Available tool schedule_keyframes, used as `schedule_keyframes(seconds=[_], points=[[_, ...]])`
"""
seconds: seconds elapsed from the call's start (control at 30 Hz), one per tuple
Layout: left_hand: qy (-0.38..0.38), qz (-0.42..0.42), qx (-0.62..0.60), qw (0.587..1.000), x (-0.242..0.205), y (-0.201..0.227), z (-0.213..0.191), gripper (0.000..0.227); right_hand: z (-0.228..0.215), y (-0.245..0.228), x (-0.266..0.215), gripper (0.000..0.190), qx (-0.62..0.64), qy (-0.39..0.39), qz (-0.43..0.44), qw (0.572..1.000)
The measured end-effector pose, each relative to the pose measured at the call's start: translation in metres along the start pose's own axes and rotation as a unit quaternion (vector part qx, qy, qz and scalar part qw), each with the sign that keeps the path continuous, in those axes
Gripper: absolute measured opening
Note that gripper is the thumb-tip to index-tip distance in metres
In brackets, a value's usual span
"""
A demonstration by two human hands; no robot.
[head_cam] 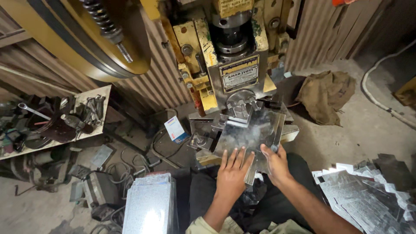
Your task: The person repeatedly picks up rectangular metal sheets from a stack on the left and places them into a hydraulic press machine. They operate the press to process each sheet and then move the finished pieces to a pile on the right. The task is performed continuously in a repetitive cycle.
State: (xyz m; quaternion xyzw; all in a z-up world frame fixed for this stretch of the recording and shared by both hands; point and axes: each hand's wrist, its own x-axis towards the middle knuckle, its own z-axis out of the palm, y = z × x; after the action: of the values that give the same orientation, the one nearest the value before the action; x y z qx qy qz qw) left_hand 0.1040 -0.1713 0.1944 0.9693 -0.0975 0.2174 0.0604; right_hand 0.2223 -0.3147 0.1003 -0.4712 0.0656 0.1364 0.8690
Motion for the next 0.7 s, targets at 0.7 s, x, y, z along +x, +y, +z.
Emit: schedule_keyframes(seconds=[0.7], points=[[-0.082, -0.599, -0.707, 0.366, -0.166, 0.008, 0.15, 0.052, -0.072, 0.06, -0.105, 0.056, -0.211, -0.012, -0.044, 0.976]])
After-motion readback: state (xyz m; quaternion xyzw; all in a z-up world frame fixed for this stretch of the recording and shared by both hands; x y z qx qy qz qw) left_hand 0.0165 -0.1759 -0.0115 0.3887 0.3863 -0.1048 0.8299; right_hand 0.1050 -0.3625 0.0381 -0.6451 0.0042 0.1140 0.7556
